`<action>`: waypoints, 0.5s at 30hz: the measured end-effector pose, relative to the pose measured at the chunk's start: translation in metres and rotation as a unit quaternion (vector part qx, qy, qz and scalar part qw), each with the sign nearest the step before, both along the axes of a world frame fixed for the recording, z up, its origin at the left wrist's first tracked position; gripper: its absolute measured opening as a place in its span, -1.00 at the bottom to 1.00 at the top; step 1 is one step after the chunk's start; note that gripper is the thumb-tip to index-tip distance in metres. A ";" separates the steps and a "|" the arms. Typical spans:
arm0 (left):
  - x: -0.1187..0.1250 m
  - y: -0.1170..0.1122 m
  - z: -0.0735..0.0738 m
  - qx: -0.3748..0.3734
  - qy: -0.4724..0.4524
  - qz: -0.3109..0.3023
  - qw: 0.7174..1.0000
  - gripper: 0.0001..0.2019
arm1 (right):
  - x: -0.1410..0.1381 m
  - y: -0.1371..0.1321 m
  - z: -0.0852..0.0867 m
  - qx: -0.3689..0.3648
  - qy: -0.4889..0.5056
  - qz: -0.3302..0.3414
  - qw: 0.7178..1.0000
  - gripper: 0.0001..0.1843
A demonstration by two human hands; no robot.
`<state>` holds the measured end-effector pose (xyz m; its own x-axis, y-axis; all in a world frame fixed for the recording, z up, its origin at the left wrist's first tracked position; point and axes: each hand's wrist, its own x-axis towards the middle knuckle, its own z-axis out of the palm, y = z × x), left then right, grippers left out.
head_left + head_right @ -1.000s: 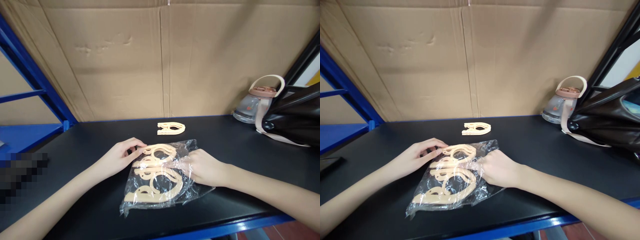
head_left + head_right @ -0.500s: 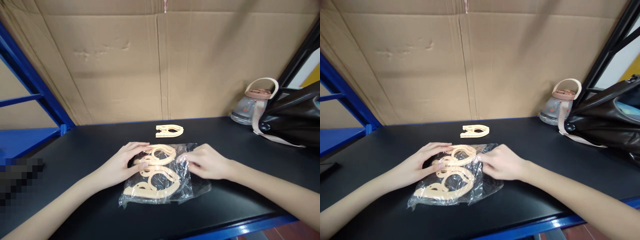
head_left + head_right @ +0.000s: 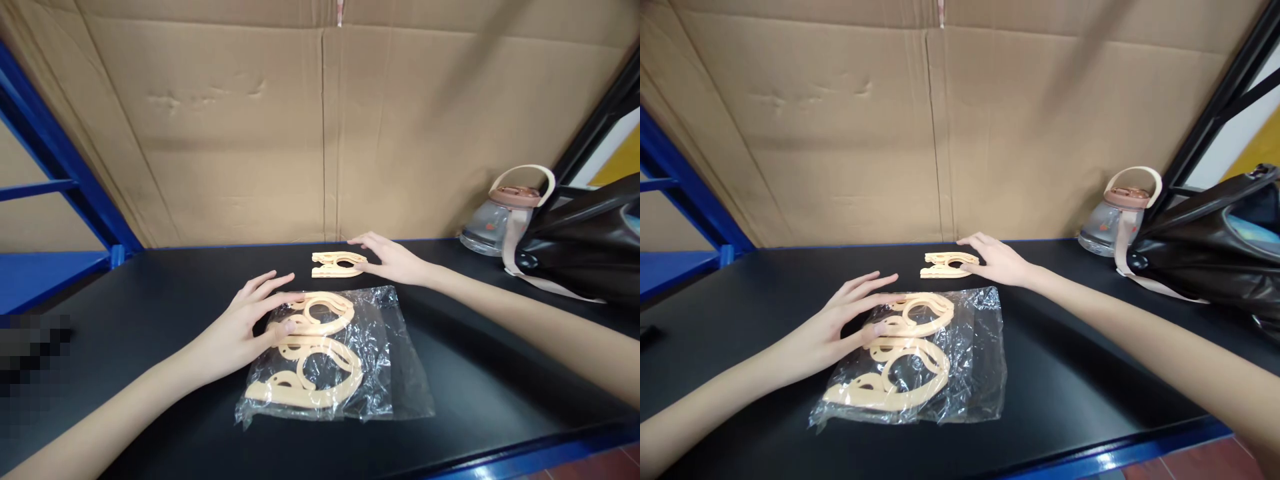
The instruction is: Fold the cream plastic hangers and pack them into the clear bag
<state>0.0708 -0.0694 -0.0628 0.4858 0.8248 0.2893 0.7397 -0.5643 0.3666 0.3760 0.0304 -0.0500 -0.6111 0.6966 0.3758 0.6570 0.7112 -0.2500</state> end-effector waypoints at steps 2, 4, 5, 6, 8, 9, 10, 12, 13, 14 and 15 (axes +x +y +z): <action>0.000 0.000 0.001 0.000 -0.007 0.003 1.000 -0.59 | -0.010 0.010 0.001 -0.030 -0.024 0.015 0.999 -0.35; -0.001 0.000 0.002 0.003 -0.009 0.005 1.000 -0.57 | -0.018 0.018 -0.001 -0.052 -0.035 0.015 0.998 -0.25; -0.002 0.000 0.003 0.006 -0.010 0.007 1.000 -0.57 | -0.021 0.021 -0.002 -0.059 -0.036 0.015 0.998 -0.23; -0.002 0.000 0.003 0.008 -0.010 0.009 1.000 -0.56 | -0.023 0.023 -0.004 -0.063 -0.035 0.017 0.997 -0.23; -0.004 0.000 0.004 0.011 -0.007 0.014 1.000 -0.56 | -0.025 0.025 -0.008 -0.069 -0.028 0.021 0.997 -0.22; -0.004 0.000 0.005 0.011 -0.001 0.014 1.000 -0.56 | -0.026 0.026 -0.009 -0.069 -0.022 0.022 0.997 -0.23; -0.004 -0.001 0.005 0.011 0.006 0.014 1.000 -0.56 | -0.025 0.026 -0.010 -0.067 -0.015 0.020 0.997 -0.24; -0.003 -0.002 0.007 0.017 0.014 0.016 1.000 -0.56 | -0.024 0.026 -0.009 -0.056 0.003 0.013 0.998 -0.28; -0.003 -0.002 0.007 0.022 0.014 0.019 0.999 -0.57 | -0.022 0.024 -0.007 -0.048 0.013 0.007 0.999 -0.30; -0.002 -0.003 0.008 0.026 0.014 0.022 0.999 -0.57 | -0.020 0.022 -0.004 -0.038 0.025 0.000 0.999 -0.33; -0.002 -0.004 0.009 0.028 0.013 0.026 0.999 -0.57 | -0.017 0.018 -0.001 -0.029 0.038 -0.007 0.999 -0.36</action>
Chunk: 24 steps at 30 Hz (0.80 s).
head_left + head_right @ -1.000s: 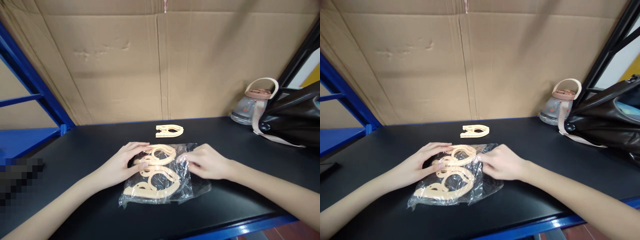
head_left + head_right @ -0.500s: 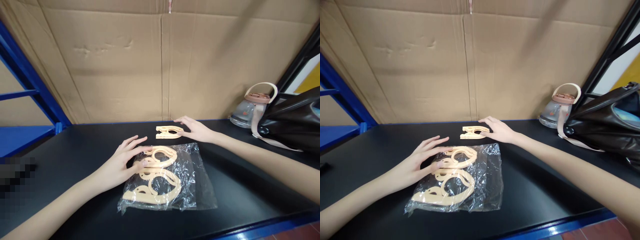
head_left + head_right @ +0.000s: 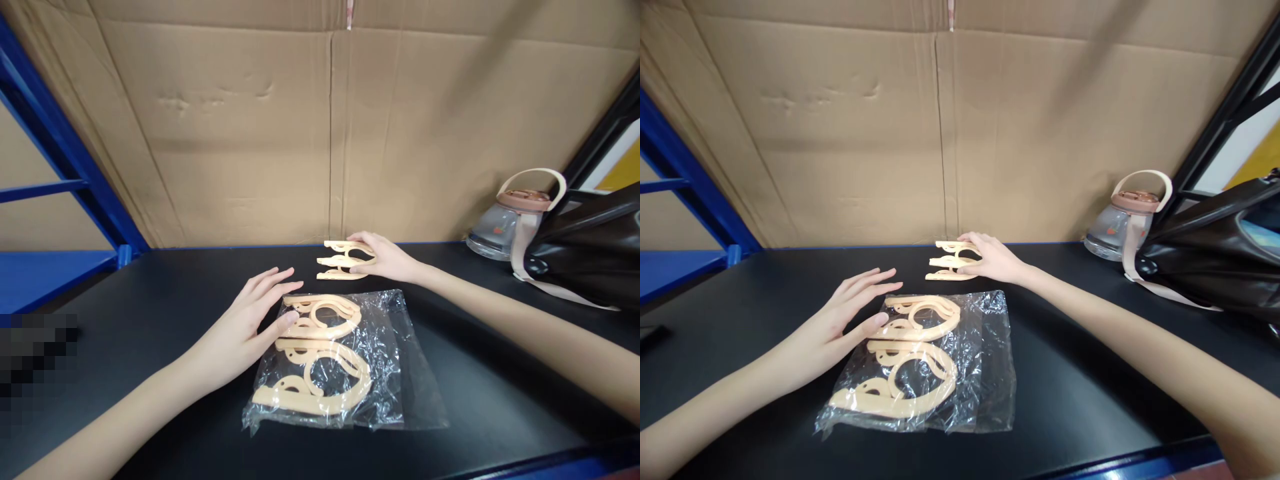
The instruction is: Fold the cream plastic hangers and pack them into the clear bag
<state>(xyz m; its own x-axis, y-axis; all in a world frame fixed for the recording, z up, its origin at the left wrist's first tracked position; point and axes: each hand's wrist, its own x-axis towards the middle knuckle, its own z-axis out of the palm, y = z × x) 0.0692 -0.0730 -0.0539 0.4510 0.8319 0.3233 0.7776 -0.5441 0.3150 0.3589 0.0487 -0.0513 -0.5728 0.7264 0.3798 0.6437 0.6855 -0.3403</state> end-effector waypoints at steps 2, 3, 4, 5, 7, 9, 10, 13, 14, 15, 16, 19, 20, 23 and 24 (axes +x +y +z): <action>0.001 -0.002 0.001 0.000 0.009 -0.001 1.000 -0.58 | 0.009 -0.011 0.007 0.018 0.024 -0.020 0.999 -0.38; 0.002 -0.003 0.002 0.001 0.015 -0.005 1.000 -0.58 | 0.015 -0.019 0.011 0.026 0.029 -0.028 0.999 -0.39; 0.003 -0.004 0.003 0.007 0.019 -0.010 1.000 -0.59 | 0.022 -0.029 0.015 0.037 0.025 -0.043 0.998 -0.40; 0.004 -0.005 0.004 0.018 0.019 -0.016 1.000 -0.60 | 0.030 -0.040 0.018 0.050 0.010 -0.054 0.997 -0.41; 0.010 -0.009 0.006 0.050 0.016 -0.036 0.998 -0.63 | 0.045 -0.066 0.022 0.072 -0.036 -0.076 0.994 -0.38; 0.018 -0.014 0.009 0.083 0.021 -0.068 0.994 -0.68 | 0.060 -0.093 0.023 0.096 -0.060 -0.104 0.988 -0.38; 0.024 -0.017 0.011 0.096 0.028 -0.086 0.991 -0.70 | 0.065 -0.106 0.022 0.108 -0.062 -0.116 0.985 -0.39; 0.044 -0.026 0.017 0.126 0.064 -0.137 0.980 -0.73 | 0.074 -0.137 0.017 0.115 -0.080 -0.130 0.982 -0.45; 0.051 -0.028 0.019 0.134 0.078 -0.158 0.975 -0.73 | 0.074 -0.144 0.015 0.106 -0.087 -0.129 0.982 -0.45; 0.058 -0.029 0.021 0.140 0.091 -0.185 0.968 -0.73 | 0.073 -0.150 0.013 0.095 -0.094 -0.125 0.983 -0.46; 0.065 -0.030 0.023 0.139 0.103 -0.210 0.962 -0.73 | 0.072 -0.154 0.012 0.084 -0.100 -0.119 0.984 -0.46; 0.084 -0.027 0.025 0.128 0.138 -0.253 0.949 -0.71 | 0.065 -0.160 0.012 0.042 -0.102 -0.093 0.990 -0.46; 0.088 -0.025 0.025 0.130 0.149 -0.258 0.946 -0.71 | 0.062 -0.161 0.013 0.022 -0.097 -0.082 0.992 -0.46; 0.098 -0.017 0.026 0.134 0.173 -0.282 0.934 -0.81 | 0.057 -0.159 0.016 -0.052 -0.080 -0.032 0.995 -0.42; 0.100 -0.015 0.027 0.128 0.175 -0.295 0.931 -0.84 | 0.056 -0.158 0.016 -0.074 -0.077 -0.012 0.994 -0.41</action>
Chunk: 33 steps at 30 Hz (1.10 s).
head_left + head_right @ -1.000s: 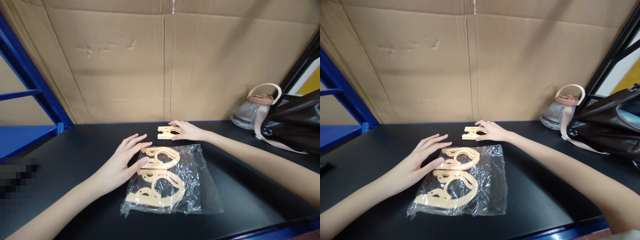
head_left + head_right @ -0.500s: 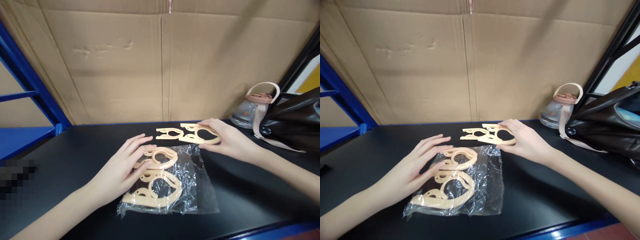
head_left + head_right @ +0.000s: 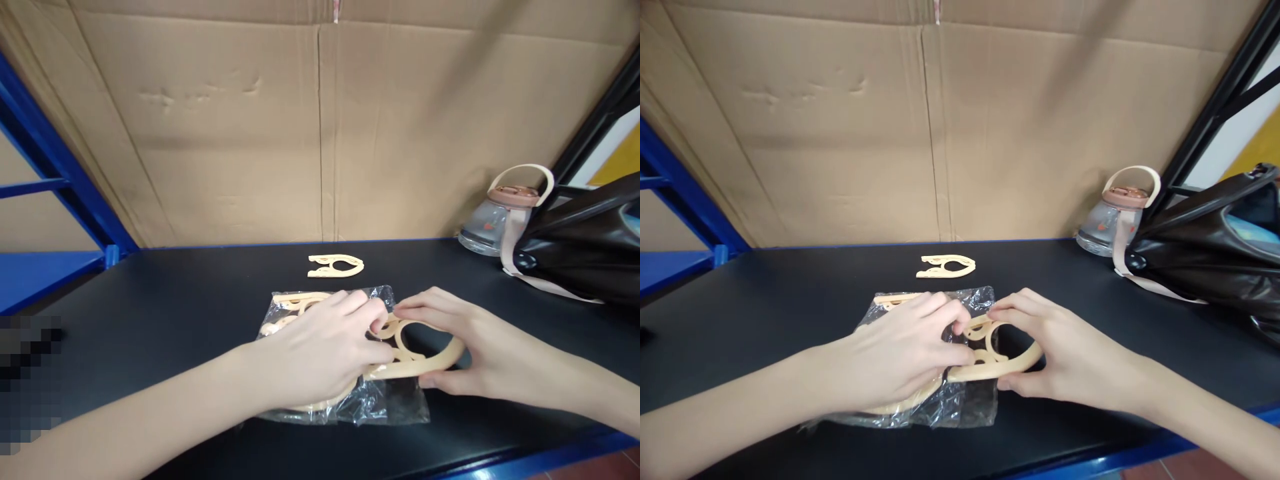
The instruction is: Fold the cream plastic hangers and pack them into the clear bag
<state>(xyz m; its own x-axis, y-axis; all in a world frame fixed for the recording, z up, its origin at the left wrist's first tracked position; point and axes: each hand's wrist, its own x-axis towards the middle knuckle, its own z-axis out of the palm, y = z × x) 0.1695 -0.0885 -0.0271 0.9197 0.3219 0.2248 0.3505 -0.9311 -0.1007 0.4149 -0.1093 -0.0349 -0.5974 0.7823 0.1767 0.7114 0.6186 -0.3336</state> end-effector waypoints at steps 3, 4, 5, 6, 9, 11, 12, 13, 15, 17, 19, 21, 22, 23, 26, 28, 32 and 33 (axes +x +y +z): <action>0.003 0.002 0.005 -0.039 0.002 -0.024 0.999 -0.87 | -0.004 0.003 -0.001 -0.048 0.018 0.046 0.998 -0.42; 0.004 0.002 0.007 -0.057 -0.004 -0.021 0.998 -0.87 | -0.005 0.004 -0.001 -0.060 0.028 0.057 0.996 -0.44; 0.004 0.001 0.009 -0.080 -0.014 -0.014 0.997 -0.87 | -0.007 0.005 -0.002 -0.071 0.041 0.066 0.994 -0.46; 0.005 0.000 0.011 -0.105 -0.025 -0.004 0.994 -0.85 | -0.010 0.006 -0.003 -0.083 0.055 0.074 0.992 -0.47; 0.005 -0.002 0.015 -0.177 -0.053 0.025 0.982 -0.81 | -0.017 0.009 -0.006 -0.113 0.095 0.084 0.985 -0.52; 0.004 -0.003 0.015 -0.197 -0.068 0.034 0.977 -0.84 | -0.022 0.011 -0.011 -0.121 0.116 0.078 0.983 -0.57; 0.003 -0.003 0.014 -0.201 -0.076 0.038 0.976 -0.86 | -0.024 0.011 -0.013 -0.122 0.124 0.072 0.982 -0.58; 0.001 -0.002 0.013 -0.204 -0.085 0.043 0.974 -0.86 | -0.026 0.010 -0.016 -0.122 0.131 0.066 0.982 -0.57; -0.006 -0.001 0.013 -0.204 -0.112 0.061 0.971 -0.80 | -0.029 0.008 -0.021 -0.119 0.137 0.055 0.982 -0.55; -0.018 0.000 0.014 -0.202 -0.142 0.095 0.964 -0.78 | -0.032 0.004 -0.025 -0.110 0.137 0.053 0.983 -0.52; -0.035 0.001 0.016 -0.208 -0.157 0.138 0.956 -0.76 | -0.033 0.001 -0.027 -0.094 0.140 0.054 0.984 -0.51; -0.057 0.001 0.016 -0.232 -0.125 0.175 0.949 -0.68 | -0.035 0.000 -0.029 -0.084 0.145 0.054 0.984 -0.46; -0.069 0.001 0.014 -0.250 -0.088 0.198 0.944 -0.59 | -0.036 0.000 -0.030 -0.089 0.147 0.058 0.983 -0.45; -0.081 -0.001 0.011 -0.256 -0.053 0.213 0.941 -0.48 | -0.037 0.001 -0.030 -0.102 0.151 0.066 0.981 -0.45; -0.113 -0.008 -0.008 -0.241 0.004 0.256 0.936 -0.17 | -0.036 0.007 -0.026 -0.165 0.171 0.110 0.965 -0.45; -0.125 -0.015 -0.022 -0.231 0.023 0.285 0.930 -0.03 | -0.032 0.010 -0.022 -0.195 0.190 0.131 0.953 -0.43; -0.131 -0.028 -0.041 -0.193 -0.013 0.297 0.935 -0.05 | -0.018 0.011 -0.015 -0.191 0.172 0.113 0.960 -0.42; -0.130 -0.030 -0.043 -0.186 -0.016 0.295 0.937 -0.07 | -0.015 0.011 -0.014 -0.183 0.156 0.105 0.965 -0.43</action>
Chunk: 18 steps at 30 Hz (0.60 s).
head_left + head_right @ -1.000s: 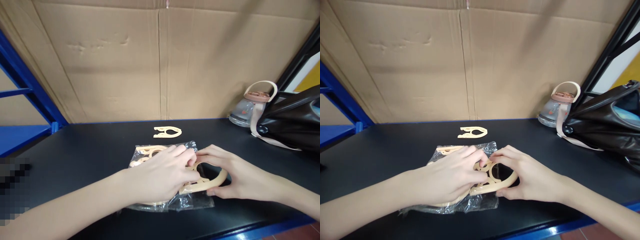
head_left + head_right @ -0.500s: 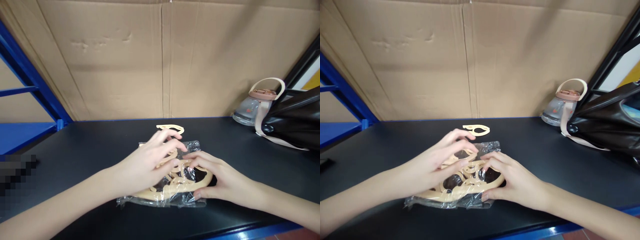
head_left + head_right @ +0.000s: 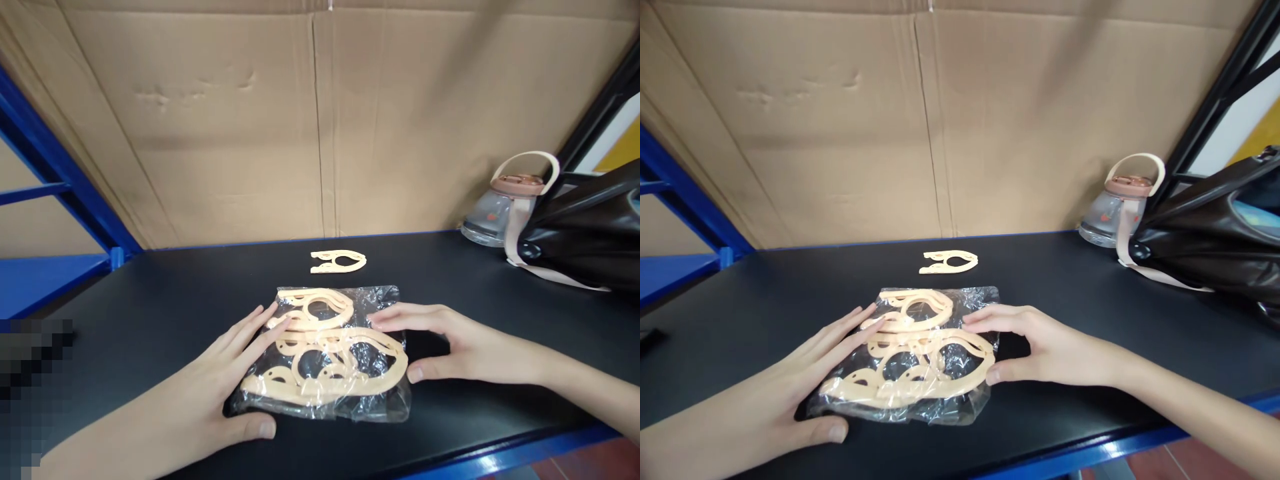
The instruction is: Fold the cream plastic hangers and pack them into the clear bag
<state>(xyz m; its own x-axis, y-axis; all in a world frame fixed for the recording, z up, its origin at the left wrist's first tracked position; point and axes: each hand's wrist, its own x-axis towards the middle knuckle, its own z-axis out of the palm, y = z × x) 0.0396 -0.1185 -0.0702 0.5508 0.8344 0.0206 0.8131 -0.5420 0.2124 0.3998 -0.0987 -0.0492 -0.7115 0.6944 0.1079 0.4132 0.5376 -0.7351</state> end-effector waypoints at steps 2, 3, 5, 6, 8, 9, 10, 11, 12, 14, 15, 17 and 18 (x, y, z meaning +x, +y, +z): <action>0.002 -0.002 -0.002 0.013 0.006 -0.005 1.000 -0.09 | 0.005 -0.001 0.000 0.021 -0.028 -0.004 0.999 -0.47; 0.002 -0.002 -0.003 0.019 0.011 -0.007 1.000 -0.10 | 0.007 0.000 -0.001 0.032 -0.035 -0.004 0.999 -0.50; 0.003 -0.003 -0.005 0.034 0.019 -0.001 0.999 -0.13 | 0.008 0.001 -0.002 0.047 -0.043 -0.001 0.998 -0.57; 0.003 -0.004 -0.007 0.040 0.020 0.004 0.999 -0.15 | 0.007 0.002 -0.003 0.052 -0.044 0.001 0.998 -0.60; 0.005 -0.007 -0.011 0.055 0.012 0.024 0.998 -0.18 | 0.006 0.005 -0.004 0.054 -0.042 0.005 0.998 -0.64; 0.007 -0.008 -0.013 0.063 0.007 0.034 0.997 -0.20 | 0.005 0.006 -0.004 0.054 -0.039 0.009 0.998 -0.65; 0.009 -0.010 -0.014 0.073 0.001 0.044 0.996 -0.21 | 0.004 0.007 -0.004 0.055 -0.034 0.013 0.998 -0.66; 0.012 -0.012 -0.015 0.082 -0.002 0.051 0.995 -0.21 | 0.002 0.008 -0.005 0.058 -0.029 0.015 0.998 -0.68; 0.014 -0.013 -0.015 0.090 -0.006 0.056 0.994 -0.22 | 0.001 0.009 -0.005 0.063 -0.022 0.018 0.998 -0.70; 0.019 -0.014 -0.013 0.101 -0.013 0.054 0.993 -0.24 | -0.002 0.009 -0.005 0.076 -0.010 0.022 0.997 -0.74; 0.021 -0.014 -0.012 0.105 -0.017 0.046 0.993 -0.25 | -0.004 0.009 -0.005 0.081 -0.005 0.023 0.996 -0.76; 0.023 -0.012 -0.010 0.111 -0.023 0.028 0.993 -0.26 | -0.007 0.008 -0.005 0.087 0.001 0.020 0.996 -0.78; 0.022 -0.011 -0.009 0.115 -0.026 0.024 0.993 -0.26 | -0.009 0.008 -0.006 0.088 0.005 0.016 0.996 -0.78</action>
<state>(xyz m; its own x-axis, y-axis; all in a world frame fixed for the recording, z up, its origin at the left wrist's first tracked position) 0.0620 -0.1295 -0.0792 0.5032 0.8298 0.2412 0.8305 -0.5415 0.1305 0.3908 -0.0908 -0.0548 -0.7313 0.6411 0.2327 0.3871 0.6711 -0.6322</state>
